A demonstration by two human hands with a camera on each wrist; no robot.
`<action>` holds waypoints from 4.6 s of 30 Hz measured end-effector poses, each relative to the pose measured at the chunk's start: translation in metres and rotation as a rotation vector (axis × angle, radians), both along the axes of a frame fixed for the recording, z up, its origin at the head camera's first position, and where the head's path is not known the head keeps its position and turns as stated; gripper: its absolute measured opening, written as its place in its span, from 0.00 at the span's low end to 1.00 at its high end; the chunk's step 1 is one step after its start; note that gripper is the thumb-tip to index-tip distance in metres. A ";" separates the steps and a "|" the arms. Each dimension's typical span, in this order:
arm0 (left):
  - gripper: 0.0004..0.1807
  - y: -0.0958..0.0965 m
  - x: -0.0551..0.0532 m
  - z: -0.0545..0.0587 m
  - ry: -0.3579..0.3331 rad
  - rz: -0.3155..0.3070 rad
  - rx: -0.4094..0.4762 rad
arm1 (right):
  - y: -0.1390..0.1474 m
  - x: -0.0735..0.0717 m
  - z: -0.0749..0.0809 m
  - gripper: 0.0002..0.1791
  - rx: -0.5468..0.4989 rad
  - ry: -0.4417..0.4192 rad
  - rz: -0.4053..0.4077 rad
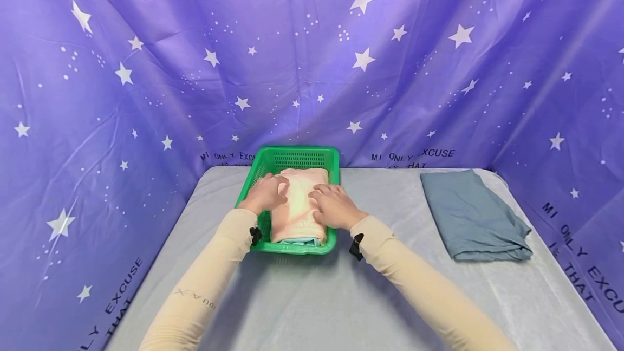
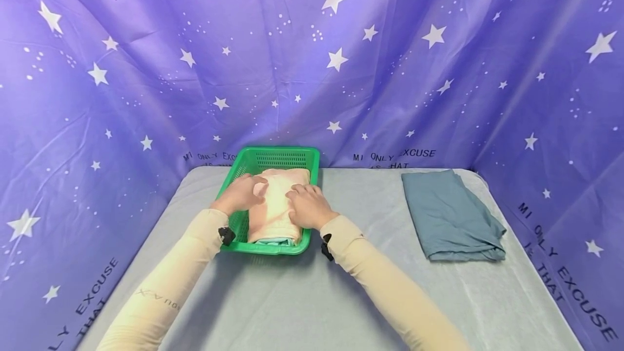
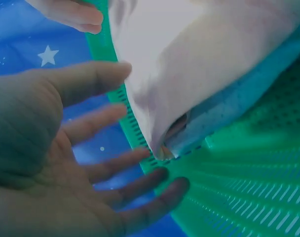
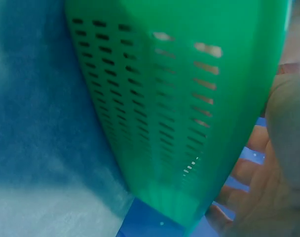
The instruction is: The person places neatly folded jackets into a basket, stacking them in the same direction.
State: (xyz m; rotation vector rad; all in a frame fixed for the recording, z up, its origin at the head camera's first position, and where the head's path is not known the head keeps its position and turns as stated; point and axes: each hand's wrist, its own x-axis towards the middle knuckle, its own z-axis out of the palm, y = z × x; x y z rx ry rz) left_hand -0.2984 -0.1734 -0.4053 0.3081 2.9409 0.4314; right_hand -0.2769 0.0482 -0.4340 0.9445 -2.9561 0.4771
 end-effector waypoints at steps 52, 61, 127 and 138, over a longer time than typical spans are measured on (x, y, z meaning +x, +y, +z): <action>0.29 0.005 0.018 0.025 -0.040 -0.216 0.443 | 0.026 0.006 -0.030 0.10 -0.531 0.071 -0.014; 0.19 0.052 0.051 0.003 0.192 -0.091 0.976 | 0.089 0.034 -0.024 0.10 -0.912 -0.130 -0.203; 0.32 0.372 0.089 -0.111 -0.537 0.303 1.398 | 0.376 0.077 -0.070 0.53 -0.716 -0.281 -1.175; 0.23 0.368 0.080 -0.123 -0.552 0.277 1.461 | 0.389 0.064 -0.070 0.58 -0.468 -0.497 -1.043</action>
